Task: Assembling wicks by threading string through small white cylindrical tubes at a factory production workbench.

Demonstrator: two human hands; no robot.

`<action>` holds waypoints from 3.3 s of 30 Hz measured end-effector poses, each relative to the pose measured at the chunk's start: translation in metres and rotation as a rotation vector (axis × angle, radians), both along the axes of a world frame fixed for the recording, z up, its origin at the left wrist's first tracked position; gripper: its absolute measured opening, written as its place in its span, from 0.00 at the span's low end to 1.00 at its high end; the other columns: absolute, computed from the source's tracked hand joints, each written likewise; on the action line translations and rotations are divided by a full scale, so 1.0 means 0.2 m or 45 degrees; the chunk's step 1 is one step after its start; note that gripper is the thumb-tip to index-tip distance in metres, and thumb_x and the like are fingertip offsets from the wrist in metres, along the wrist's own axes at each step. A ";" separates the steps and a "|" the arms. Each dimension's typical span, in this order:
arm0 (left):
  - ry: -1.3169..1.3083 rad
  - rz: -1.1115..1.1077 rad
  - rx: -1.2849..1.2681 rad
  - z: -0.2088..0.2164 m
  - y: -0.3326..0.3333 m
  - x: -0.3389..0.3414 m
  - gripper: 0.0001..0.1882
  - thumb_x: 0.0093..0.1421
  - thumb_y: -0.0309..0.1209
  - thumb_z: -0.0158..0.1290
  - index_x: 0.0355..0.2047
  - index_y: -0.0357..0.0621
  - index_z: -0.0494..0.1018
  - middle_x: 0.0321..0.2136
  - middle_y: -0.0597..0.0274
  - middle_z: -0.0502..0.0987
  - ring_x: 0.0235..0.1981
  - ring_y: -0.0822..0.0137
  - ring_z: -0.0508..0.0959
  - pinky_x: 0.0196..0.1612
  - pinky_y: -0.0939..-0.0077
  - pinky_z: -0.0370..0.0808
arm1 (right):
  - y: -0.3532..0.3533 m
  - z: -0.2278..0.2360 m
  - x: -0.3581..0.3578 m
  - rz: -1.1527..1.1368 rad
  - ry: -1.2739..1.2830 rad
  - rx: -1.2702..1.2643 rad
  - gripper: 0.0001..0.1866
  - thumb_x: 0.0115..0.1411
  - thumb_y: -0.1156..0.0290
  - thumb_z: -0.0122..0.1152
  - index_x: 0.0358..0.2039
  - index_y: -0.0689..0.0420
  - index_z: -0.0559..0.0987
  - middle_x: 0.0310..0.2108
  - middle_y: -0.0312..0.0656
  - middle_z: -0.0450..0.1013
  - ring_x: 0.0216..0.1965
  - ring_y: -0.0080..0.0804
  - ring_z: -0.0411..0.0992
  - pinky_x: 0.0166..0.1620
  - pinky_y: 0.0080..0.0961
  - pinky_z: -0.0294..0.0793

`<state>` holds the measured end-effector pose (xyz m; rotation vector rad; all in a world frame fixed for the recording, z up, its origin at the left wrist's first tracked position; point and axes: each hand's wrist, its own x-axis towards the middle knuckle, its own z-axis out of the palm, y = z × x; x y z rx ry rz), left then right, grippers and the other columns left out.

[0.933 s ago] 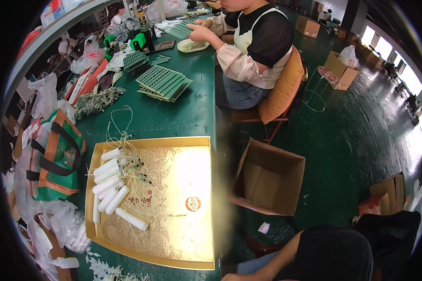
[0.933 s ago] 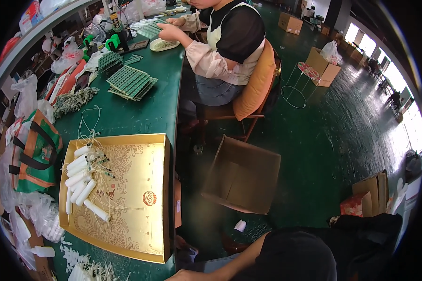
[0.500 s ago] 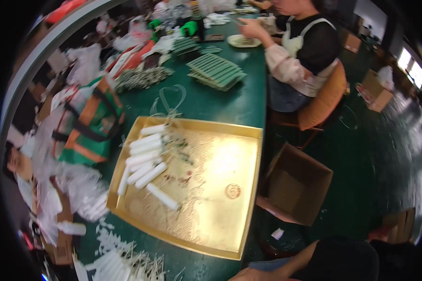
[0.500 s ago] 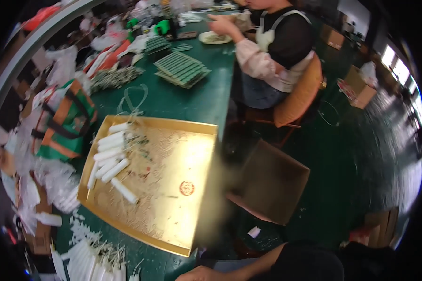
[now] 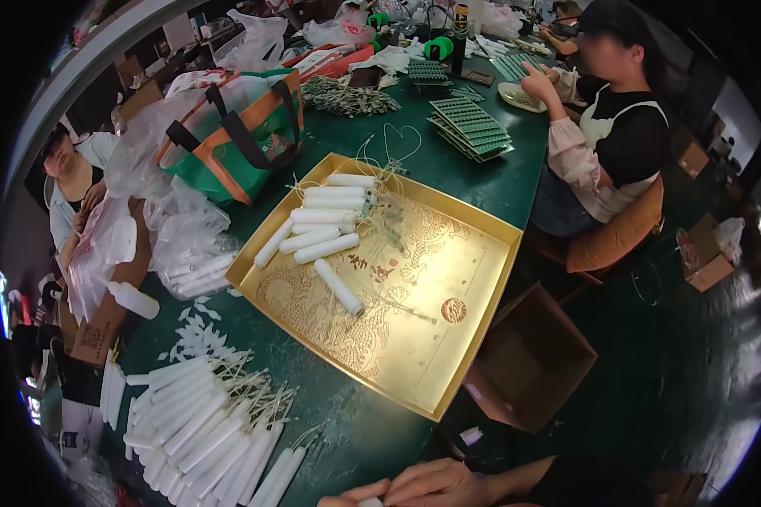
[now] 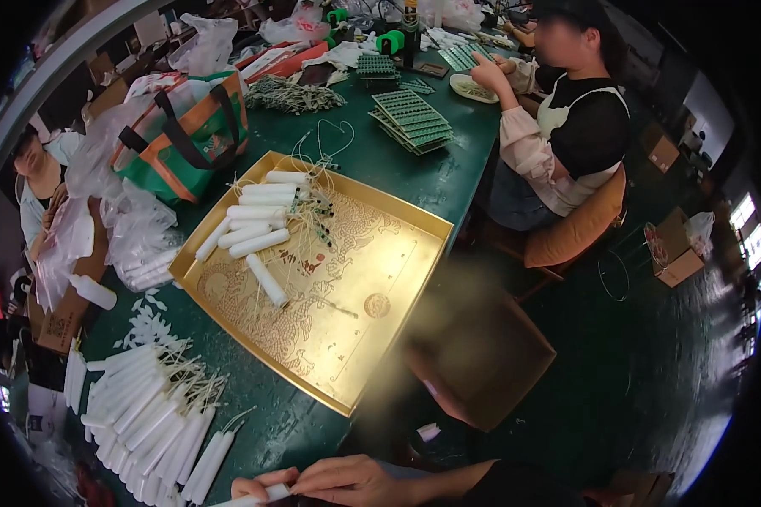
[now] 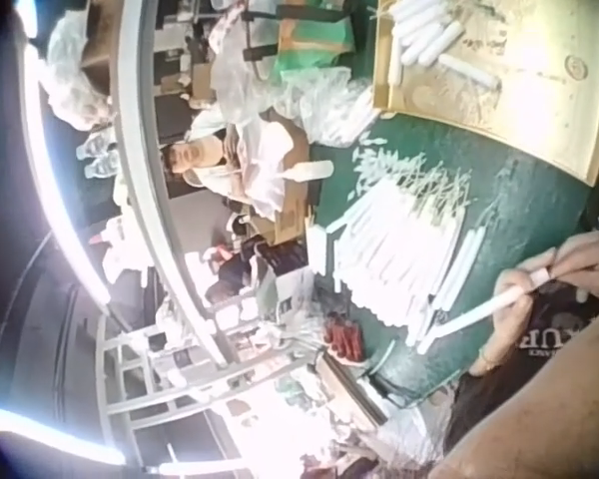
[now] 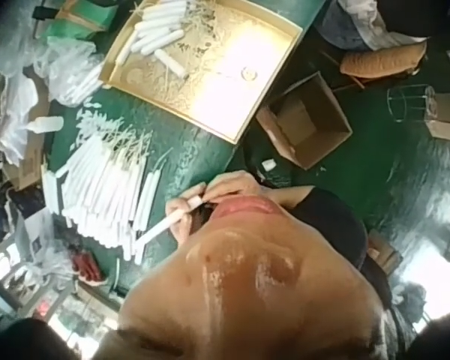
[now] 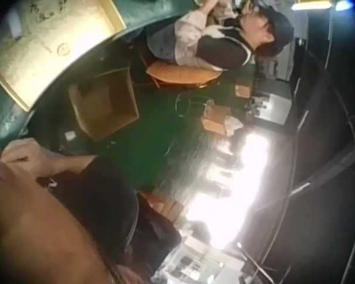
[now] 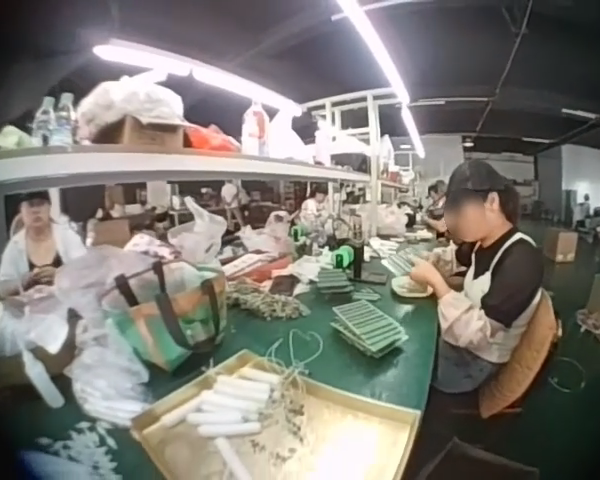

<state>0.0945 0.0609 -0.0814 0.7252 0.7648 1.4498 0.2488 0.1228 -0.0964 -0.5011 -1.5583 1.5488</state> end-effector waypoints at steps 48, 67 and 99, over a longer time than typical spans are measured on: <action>-0.309 0.202 0.124 0.08 -0.25 -0.17 0.12 0.56 0.29 0.46 0.38 0.39 0.61 0.40 0.43 0.69 0.44 0.56 0.70 0.48 0.70 0.67 | -0.38 0.28 -0.28 -0.436 -0.439 0.006 0.05 0.53 0.76 0.52 0.30 0.62 0.72 0.17 0.36 0.69 0.17 0.13 0.63 0.20 0.07 0.60; 0.434 0.348 0.217 0.00 -0.22 -0.25 0.13 0.58 0.32 0.44 0.39 0.36 0.64 0.29 0.63 0.67 0.32 0.74 0.67 0.38 0.83 0.64 | -0.32 0.24 -0.30 -0.204 -0.494 -0.496 0.04 0.52 0.73 0.52 0.23 0.59 0.70 0.11 0.32 0.63 0.12 0.13 0.56 0.15 0.10 0.51; -0.646 0.746 0.422 0.12 -0.18 -0.13 0.16 0.61 0.44 0.28 0.34 0.44 0.55 0.19 0.64 0.59 0.13 0.74 0.58 0.18 0.81 0.58 | -0.43 0.14 -0.35 0.127 -0.116 -0.857 0.08 0.56 0.69 0.47 0.24 0.59 0.66 0.09 0.32 0.59 0.08 0.16 0.54 0.13 0.10 0.53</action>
